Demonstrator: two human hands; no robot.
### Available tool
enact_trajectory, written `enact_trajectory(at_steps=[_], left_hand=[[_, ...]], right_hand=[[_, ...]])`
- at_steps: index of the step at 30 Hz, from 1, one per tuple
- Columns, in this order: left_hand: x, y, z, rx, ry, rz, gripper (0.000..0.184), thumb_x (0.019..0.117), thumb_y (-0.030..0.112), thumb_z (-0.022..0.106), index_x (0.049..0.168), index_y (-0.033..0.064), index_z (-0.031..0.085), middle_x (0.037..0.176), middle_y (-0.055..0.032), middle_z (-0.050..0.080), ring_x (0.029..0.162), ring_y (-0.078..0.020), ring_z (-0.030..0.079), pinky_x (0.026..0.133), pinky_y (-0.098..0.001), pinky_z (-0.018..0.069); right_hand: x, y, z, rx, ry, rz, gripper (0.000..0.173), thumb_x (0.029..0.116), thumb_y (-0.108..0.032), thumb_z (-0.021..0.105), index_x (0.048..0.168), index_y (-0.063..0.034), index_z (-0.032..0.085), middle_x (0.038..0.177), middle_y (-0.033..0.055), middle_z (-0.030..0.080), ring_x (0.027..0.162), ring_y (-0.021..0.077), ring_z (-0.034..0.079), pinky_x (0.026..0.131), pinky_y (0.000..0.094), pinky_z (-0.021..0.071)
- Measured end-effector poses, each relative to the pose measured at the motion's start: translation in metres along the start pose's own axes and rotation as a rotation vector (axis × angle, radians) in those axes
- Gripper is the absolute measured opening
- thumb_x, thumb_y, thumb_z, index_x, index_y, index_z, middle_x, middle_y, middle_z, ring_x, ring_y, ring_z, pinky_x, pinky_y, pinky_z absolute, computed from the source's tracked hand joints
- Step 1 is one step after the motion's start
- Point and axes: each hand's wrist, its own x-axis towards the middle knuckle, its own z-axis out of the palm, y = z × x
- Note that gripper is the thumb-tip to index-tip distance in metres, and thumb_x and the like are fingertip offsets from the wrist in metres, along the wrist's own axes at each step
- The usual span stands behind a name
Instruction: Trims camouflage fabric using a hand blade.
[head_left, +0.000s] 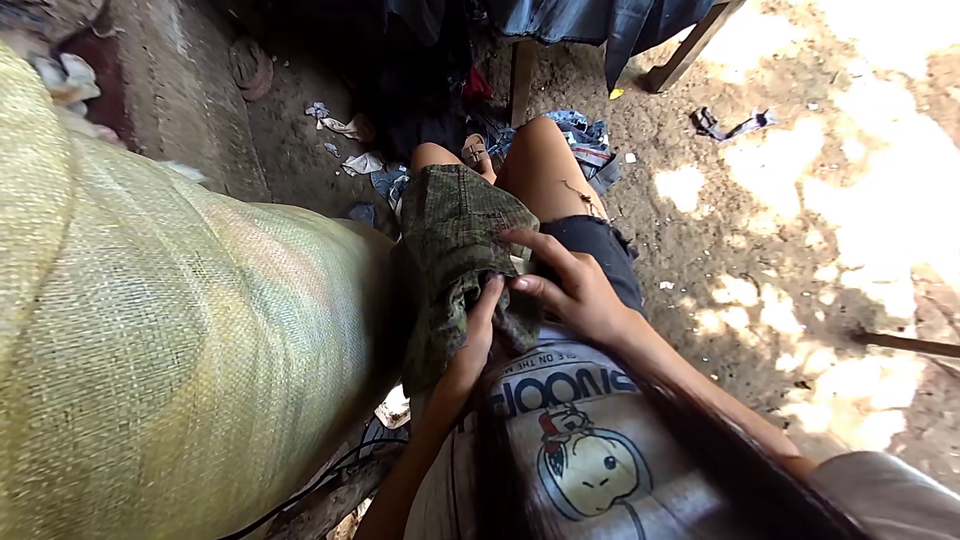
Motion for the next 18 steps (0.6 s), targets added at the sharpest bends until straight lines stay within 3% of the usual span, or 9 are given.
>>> enact_trajectory(at_steps=[3,5,6,7,9,11,15,17,18], left_hand=[[0.002,-0.005,-0.002,-0.003,-0.054,0.007,0.017,0.0959,-0.003,0.058,0.111,-0.0021,0.065,0.098,0.0021,0.07,0.098,0.0004,0.065,0.094,-0.0211,0.0529],[0.005,-0.008,-0.003,0.005,-0.064,0.033,0.018,0.0934,-0.002,0.063,0.111,-0.0011,0.067,0.1,0.0016,0.072,0.099,-0.0013,0.066,0.094,-0.0228,0.0542],[0.007,-0.009,-0.005,0.018,-0.075,0.022,0.019,0.0934,0.0,0.064,0.113,-0.001,0.067,0.101,0.0009,0.072,0.1,-0.0018,0.067,0.095,-0.0233,0.0541],[0.007,-0.007,-0.007,0.036,-0.096,-0.018,0.021,0.0945,0.002,0.064,0.115,-0.0014,0.066,0.104,-0.0001,0.071,0.102,-0.0023,0.066,0.096,-0.0237,0.0533],[0.007,-0.004,-0.009,0.066,-0.118,-0.101,0.022,0.0966,0.004,0.063,0.118,-0.0011,0.066,0.106,-0.0017,0.071,0.104,-0.0034,0.066,0.097,-0.0248,0.0531],[0.008,-0.002,-0.009,0.053,-0.109,-0.16,0.023,0.0961,0.005,0.063,0.118,-0.0006,0.065,0.106,-0.0024,0.071,0.103,-0.0046,0.066,0.096,-0.0259,0.0537],[0.011,-0.006,-0.009,-0.062,-0.138,-0.144,0.03,0.0898,0.016,0.075,0.117,0.0068,0.065,0.102,0.0071,0.071,0.1,0.0014,0.065,0.094,-0.0218,0.0539],[0.016,-0.014,-0.009,-0.069,-0.133,-0.129,0.029,0.089,0.016,0.076,0.115,0.0083,0.066,0.1,0.0094,0.071,0.098,0.0037,0.065,0.092,-0.0193,0.0537],[0.017,-0.015,-0.006,-0.063,-0.125,-0.146,0.023,0.0929,0.01,0.069,0.115,0.0065,0.065,0.099,0.0082,0.07,0.097,0.0038,0.064,0.091,-0.0184,0.0531]], right_hand=[[0.005,-0.001,0.001,0.069,-0.021,-0.015,0.042,0.1039,-0.039,0.054,0.133,-0.0103,0.065,0.092,0.0058,0.072,0.075,0.0137,0.068,0.063,0.0351,0.0545],[0.009,-0.002,-0.004,0.306,-0.083,0.07,0.035,0.1046,-0.032,0.055,0.129,-0.0108,0.068,0.101,-0.0012,0.072,0.082,0.0023,0.065,0.071,0.024,0.0546],[0.011,-0.003,-0.007,0.484,-0.118,0.146,0.03,0.1052,-0.03,0.054,0.125,-0.0131,0.068,0.098,-0.0067,0.07,0.077,-0.0032,0.06,0.068,0.0169,0.0507],[0.013,-0.004,-0.009,0.651,-0.142,0.227,0.025,0.1049,-0.03,0.054,0.119,-0.0172,0.069,0.085,-0.0106,0.064,0.065,-0.0051,0.051,0.059,0.0137,0.0429],[0.014,-0.002,-0.012,0.828,-0.193,0.326,0.02,0.104,-0.034,0.053,0.11,-0.0228,0.069,0.065,-0.0127,0.048,0.052,-0.0048,0.04,0.049,0.0126,0.0325],[0.013,-0.002,-0.013,0.821,-0.218,0.321,0.019,0.1042,-0.033,0.053,0.107,-0.0221,0.068,0.064,-0.0123,0.048,0.053,-0.0045,0.04,0.049,0.0128,0.0323],[0.012,-0.005,-0.009,0.657,-0.227,0.219,0.021,0.1048,-0.023,0.052,0.113,-0.0129,0.068,0.095,-0.0101,0.065,0.069,-0.0058,0.051,0.062,0.0134,0.0439],[0.012,-0.006,-0.007,0.635,-0.223,0.208,0.022,0.1052,-0.024,0.051,0.113,-0.0125,0.068,0.096,-0.0099,0.066,0.069,-0.0059,0.052,0.062,0.0134,0.044],[0.012,-0.005,-0.007,0.643,-0.217,0.211,0.022,0.1055,-0.025,0.051,0.113,-0.0131,0.068,0.093,-0.0099,0.065,0.067,-0.0058,0.05,0.061,0.0133,0.0428]])
